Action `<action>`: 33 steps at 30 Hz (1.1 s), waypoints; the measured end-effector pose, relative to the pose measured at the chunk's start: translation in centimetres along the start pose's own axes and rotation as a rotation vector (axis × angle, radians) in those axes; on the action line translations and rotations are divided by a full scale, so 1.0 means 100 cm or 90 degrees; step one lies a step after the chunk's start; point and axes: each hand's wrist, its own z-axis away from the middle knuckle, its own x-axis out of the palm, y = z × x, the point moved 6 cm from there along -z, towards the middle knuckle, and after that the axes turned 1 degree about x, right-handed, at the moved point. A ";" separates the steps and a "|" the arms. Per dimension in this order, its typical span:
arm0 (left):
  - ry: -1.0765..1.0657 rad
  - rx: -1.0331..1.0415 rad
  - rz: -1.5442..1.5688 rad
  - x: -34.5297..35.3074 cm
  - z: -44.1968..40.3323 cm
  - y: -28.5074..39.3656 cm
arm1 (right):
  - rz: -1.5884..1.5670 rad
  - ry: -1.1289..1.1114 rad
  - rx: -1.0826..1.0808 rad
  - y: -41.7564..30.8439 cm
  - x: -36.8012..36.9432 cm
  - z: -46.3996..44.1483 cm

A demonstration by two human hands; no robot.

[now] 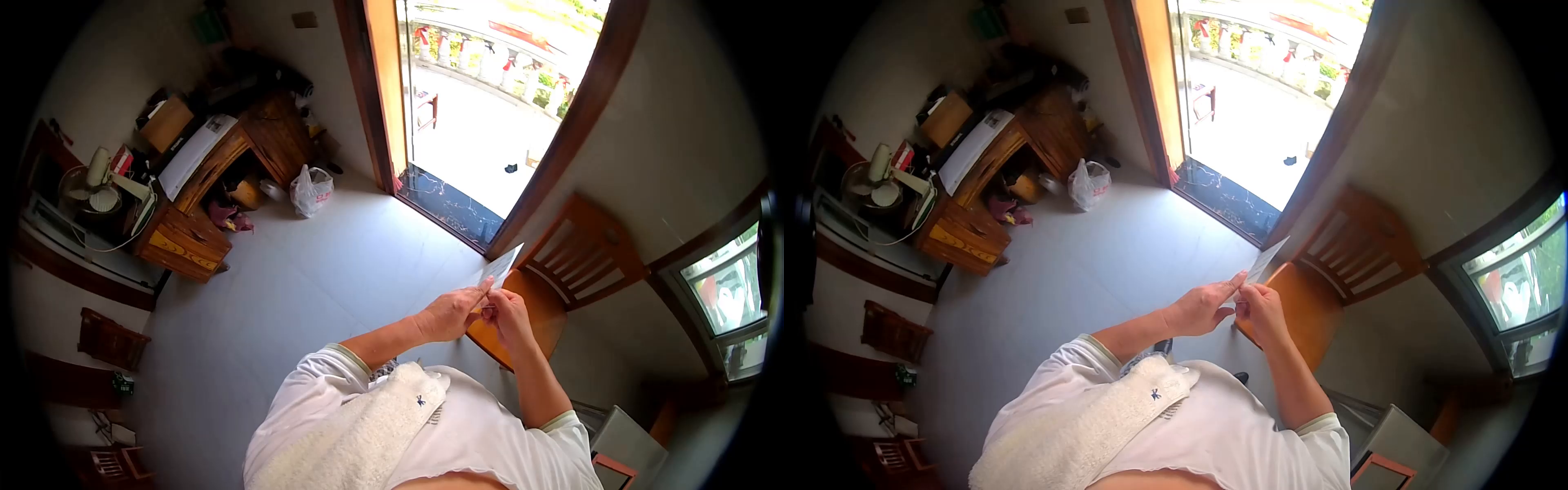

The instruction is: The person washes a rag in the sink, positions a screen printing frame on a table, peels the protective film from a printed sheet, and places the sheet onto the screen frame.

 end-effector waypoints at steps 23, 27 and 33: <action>0.117 -0.128 0.549 -0.129 0.006 -0.005 | 0.073 -0.018 -0.301 -0.090 0.148 0.008; 0.073 -0.110 0.509 -0.117 0.000 0.004 | 0.064 -0.013 -0.299 -0.087 0.132 0.015; 0.071 -0.109 0.499 -0.106 -0.003 0.012 | 0.048 -0.009 -0.305 -0.086 0.121 0.023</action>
